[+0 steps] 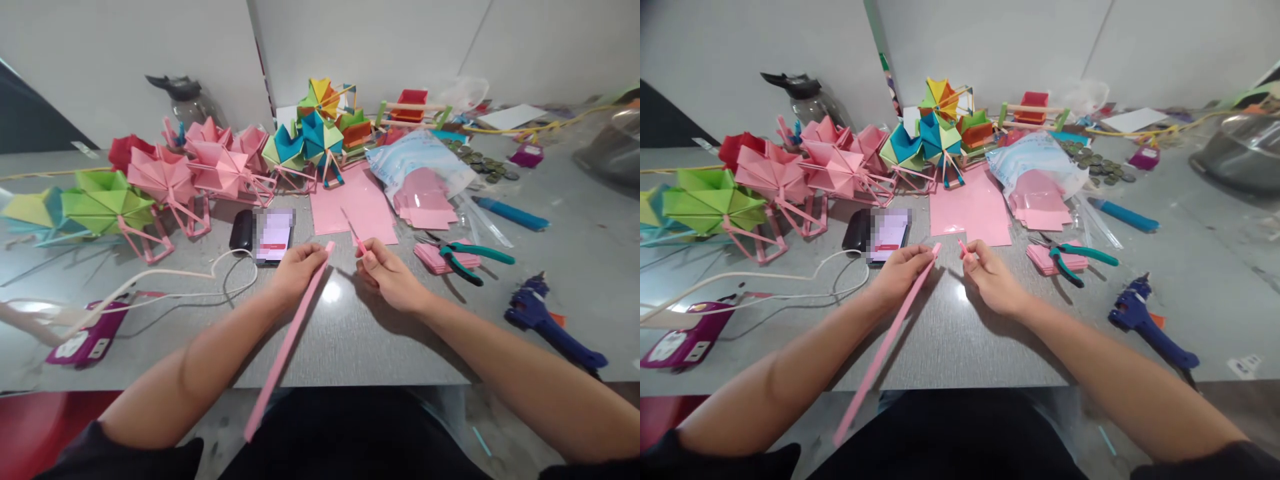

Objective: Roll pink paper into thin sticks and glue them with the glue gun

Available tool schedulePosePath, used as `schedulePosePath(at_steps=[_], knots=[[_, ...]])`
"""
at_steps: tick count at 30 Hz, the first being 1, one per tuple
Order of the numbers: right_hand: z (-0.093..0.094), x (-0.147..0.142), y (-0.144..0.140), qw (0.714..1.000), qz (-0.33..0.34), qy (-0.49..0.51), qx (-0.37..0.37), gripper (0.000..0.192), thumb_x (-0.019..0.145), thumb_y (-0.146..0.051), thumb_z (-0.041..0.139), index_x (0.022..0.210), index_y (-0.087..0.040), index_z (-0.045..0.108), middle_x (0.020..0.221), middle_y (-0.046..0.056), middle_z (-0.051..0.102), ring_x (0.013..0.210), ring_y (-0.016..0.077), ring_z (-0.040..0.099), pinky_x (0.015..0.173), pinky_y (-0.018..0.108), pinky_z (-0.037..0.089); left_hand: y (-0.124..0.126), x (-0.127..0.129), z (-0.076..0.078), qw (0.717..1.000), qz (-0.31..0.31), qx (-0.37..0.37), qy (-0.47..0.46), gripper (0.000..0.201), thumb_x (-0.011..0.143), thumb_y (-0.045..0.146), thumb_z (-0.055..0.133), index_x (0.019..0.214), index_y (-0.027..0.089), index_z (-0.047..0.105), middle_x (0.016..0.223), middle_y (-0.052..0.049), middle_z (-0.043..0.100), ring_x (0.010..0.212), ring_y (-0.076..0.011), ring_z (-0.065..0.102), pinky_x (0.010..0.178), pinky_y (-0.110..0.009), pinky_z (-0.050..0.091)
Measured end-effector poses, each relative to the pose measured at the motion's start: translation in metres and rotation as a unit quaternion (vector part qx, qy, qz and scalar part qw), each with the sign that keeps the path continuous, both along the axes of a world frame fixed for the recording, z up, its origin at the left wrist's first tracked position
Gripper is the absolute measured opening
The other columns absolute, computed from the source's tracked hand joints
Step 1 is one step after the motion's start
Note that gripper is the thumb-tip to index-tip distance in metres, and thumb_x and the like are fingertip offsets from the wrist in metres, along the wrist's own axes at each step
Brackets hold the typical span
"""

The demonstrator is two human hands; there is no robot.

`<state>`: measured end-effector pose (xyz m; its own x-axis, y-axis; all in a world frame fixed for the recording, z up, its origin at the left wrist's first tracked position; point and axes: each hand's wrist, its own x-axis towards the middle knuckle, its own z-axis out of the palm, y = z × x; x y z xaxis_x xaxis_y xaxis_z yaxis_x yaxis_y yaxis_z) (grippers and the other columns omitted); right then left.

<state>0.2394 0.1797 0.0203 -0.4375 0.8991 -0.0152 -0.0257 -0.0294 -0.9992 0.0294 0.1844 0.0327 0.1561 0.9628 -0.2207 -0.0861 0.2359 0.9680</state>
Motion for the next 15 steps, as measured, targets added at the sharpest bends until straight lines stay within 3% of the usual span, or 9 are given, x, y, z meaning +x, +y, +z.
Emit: schedulePosePath(at_steps=[6, 10, 15], knots=[[0.005, 0.0, -0.001, 0.985, -0.065, -0.127, 0.101, 0.058, 0.099, -0.08, 0.045, 0.089, -0.024, 0.057, 0.061, -0.004, 0.051, 0.056, 0.0138, 0.048, 0.056, 0.03, 0.039, 0.0, -0.007, 0.004, 0.997, -0.082, 0.003, -0.009, 0.025, 0.082, 0.043, 0.079, 0.081, 0.019, 0.071, 0.055, 0.005, 0.053, 0.047, -0.0083, 0.04, 0.049, -0.025, 0.027], [0.01, 0.002, -0.002, 0.98, -0.028, -0.136, 0.143, 0.058, 0.101, -0.076, 0.045, 0.078, -0.023, 0.057, 0.068, -0.001, 0.056, 0.064, 0.0153, 0.051, 0.063, 0.031, 0.043, -0.018, 0.001, 0.01, 0.991, -0.121, 0.013, -0.057, 0.033, 0.086, 0.051, 0.078, 0.084, 0.019, 0.068, 0.055, 0.006, 0.05, 0.047, -0.0081, 0.038, 0.049, -0.024, 0.026], [0.01, 0.005, -0.004, 0.98, -0.008, -0.129, 0.151, 0.054, 0.103, -0.072, 0.047, 0.082, -0.023, 0.06, 0.072, 0.001, 0.057, 0.068, 0.0169, 0.052, 0.066, 0.032, 0.042, -0.028, 0.007, 0.016, 0.992, -0.101, 0.014, -0.077, 0.037, 0.084, 0.05, 0.081, 0.076, 0.019, 0.062, 0.057, 0.006, 0.05, 0.048, -0.0071, 0.037, 0.051, -0.024, 0.027]])
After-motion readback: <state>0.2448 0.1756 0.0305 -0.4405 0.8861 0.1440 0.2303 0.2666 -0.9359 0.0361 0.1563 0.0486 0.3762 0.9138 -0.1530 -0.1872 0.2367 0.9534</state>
